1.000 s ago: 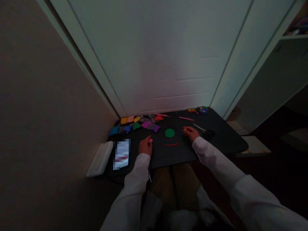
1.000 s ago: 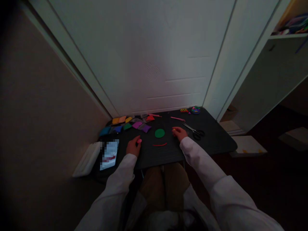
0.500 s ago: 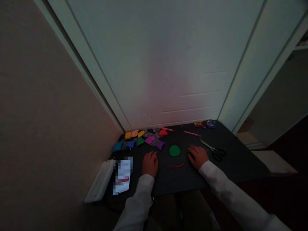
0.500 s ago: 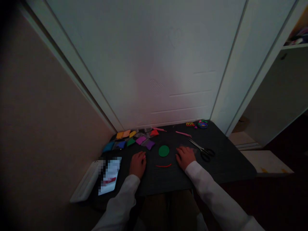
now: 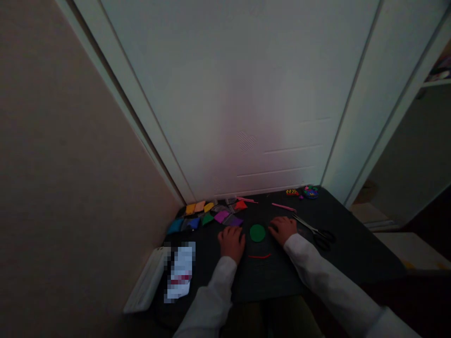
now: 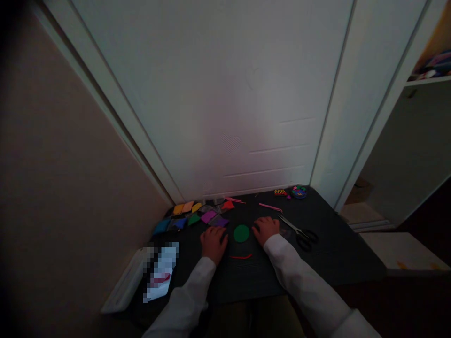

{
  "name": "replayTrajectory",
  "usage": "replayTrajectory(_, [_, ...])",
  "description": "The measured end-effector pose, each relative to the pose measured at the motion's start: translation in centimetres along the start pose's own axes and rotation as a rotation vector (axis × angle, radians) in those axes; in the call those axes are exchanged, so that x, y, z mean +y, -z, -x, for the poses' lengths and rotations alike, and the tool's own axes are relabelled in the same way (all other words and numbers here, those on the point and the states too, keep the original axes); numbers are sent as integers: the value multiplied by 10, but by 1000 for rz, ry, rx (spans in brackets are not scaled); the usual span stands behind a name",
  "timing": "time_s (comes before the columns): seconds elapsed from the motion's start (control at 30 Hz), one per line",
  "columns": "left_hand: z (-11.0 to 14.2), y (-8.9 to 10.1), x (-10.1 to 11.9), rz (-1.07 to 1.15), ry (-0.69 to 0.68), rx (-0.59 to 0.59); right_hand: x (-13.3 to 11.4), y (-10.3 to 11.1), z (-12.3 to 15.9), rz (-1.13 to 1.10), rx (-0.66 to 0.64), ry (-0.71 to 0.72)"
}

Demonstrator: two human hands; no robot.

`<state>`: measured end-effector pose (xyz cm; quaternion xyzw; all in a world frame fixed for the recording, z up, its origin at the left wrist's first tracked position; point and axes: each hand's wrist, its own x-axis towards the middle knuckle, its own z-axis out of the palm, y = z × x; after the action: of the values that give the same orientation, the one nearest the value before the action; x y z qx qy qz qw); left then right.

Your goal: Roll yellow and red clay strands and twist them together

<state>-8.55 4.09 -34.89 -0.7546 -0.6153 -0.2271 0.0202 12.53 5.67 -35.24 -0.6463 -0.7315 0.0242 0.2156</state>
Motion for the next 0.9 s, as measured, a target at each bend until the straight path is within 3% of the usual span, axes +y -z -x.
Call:
replayTrajectory(0.2, [-40,-3,12,-6,145,-198,-2,-9,-15,-10,-188,-47])
replayTrajectory(0.47, [-64,-15,5,271,209,-348,2,-11,-37,-243,-348,-149])
replayTrajectory(0.7, [-78,-17,-4,405,133,-447,7,-14,-50,-287,-392,-123])
replayTrajectory(0.9, [-94,-18,-5,487,85,-439,7,-13,-62,-311,-369,-76])
